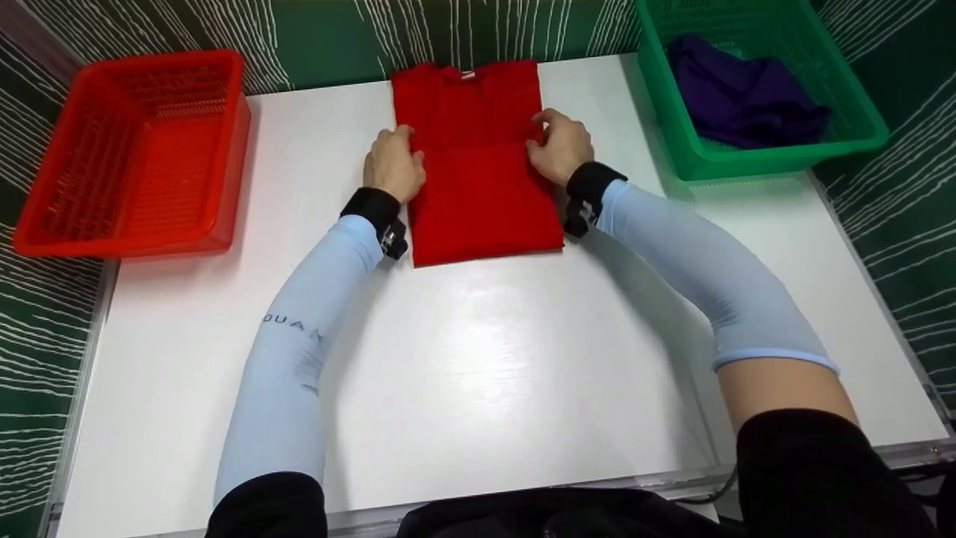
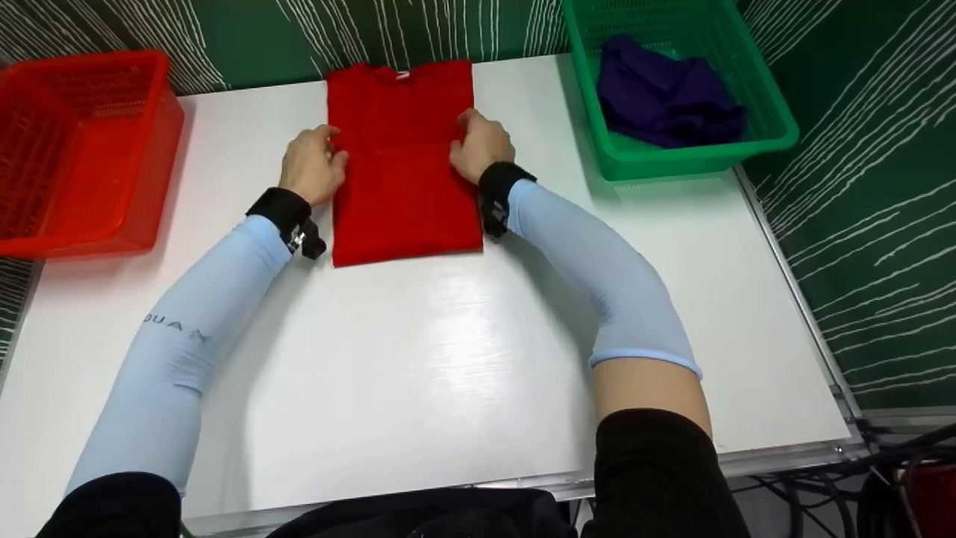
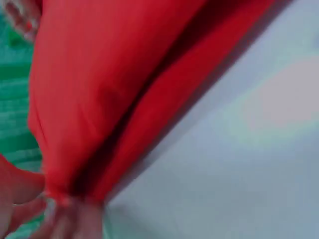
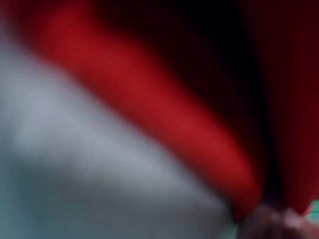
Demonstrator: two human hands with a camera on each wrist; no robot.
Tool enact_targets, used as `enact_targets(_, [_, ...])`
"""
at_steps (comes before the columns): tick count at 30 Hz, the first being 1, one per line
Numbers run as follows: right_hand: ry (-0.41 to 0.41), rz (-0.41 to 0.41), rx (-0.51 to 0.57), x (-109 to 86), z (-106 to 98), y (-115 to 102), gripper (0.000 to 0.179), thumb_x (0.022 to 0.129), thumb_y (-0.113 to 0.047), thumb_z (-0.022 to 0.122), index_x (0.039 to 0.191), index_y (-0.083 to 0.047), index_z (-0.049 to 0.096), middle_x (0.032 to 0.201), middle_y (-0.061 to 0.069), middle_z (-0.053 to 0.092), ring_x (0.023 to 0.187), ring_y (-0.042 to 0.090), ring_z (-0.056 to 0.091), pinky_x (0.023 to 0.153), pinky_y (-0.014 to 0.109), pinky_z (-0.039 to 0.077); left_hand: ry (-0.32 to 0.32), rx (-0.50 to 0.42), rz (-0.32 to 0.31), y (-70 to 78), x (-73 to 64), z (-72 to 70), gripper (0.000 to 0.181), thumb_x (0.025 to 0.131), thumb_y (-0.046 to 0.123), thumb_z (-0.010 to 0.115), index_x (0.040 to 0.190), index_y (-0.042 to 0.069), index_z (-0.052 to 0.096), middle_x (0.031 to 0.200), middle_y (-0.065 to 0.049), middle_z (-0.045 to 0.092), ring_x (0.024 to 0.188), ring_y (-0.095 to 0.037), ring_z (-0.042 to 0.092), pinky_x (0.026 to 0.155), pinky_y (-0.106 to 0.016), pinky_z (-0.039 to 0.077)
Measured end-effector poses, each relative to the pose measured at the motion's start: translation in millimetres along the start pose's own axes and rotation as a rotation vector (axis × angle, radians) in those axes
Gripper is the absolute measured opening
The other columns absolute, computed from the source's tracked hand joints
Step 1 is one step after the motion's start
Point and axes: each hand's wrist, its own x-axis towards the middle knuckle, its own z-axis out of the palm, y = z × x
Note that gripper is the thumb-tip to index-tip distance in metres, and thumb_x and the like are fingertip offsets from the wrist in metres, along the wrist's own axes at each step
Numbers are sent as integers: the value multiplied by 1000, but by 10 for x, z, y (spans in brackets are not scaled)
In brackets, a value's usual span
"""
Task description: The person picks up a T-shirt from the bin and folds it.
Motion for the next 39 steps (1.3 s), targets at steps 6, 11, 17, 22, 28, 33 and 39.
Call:
enact_targets(6, [-176,-503,-420,-361,215,-198,61,106,-39,44,156,-3,37,162,20,32,148,42,30,114,63,29,-313,287,261,323,-353,209,101,96,76,38,165,9,7,171,-16,-4,156,-41,-3,122,-60,16])
enact_targets(11, [-510,-463,-505,-520,402,-238,87,104,-66,22,164,-6,1,172,12,-6,157,35,-8,123,58,1,-533,411,215,366,-458,381,127,78,97,30,161,16,-19,167,-9,-28,154,-36,-20,122,-59,-4])
enact_targets(17, [-578,-353,-541,-535,352,-160,98,96,-80,20,164,-15,-11,170,9,-20,155,34,-18,122,59,-5,-564,411,144,378,-508,366,131,70,102,31,162,23,-19,167,-13,-26,154,-38,-20,121,-60,-7])
enact_targets(22, [-572,-263,-512,-541,249,1,109,91,-87,22,162,-13,-15,167,10,-29,154,35,-23,122,60,-6,-553,404,96,337,-605,298,140,64,105,33,163,19,-17,167,-17,-24,154,-41,-20,121,-64,-4])
enact_targets(28, [-548,-185,-462,-615,50,282,118,89,-88,27,160,-5,-17,167,14,-27,154,38,-19,122,60,-5,-555,433,64,217,-712,264,156,54,108,40,161,12,-20,165,-20,-27,153,-43,-20,121,-65,-1])
enact_targets(33, [-567,-162,-502,-744,-187,411,124,86,-91,28,160,-1,-15,168,19,-20,154,43,-14,122,63,0,-534,432,75,146,-820,193,151,62,103,45,162,6,-13,166,-24,-21,153,-47,-12,120,-67,6])
enact_targets(39, [-418,-463,-478,-1026,-337,270,121,76,-78,70,161,-5,25,167,24,16,144,48,33,108,63,39,-407,446,261,139,-990,101,115,88,83,48,162,0,19,167,-29,11,152,-51,11,112,-68,31])
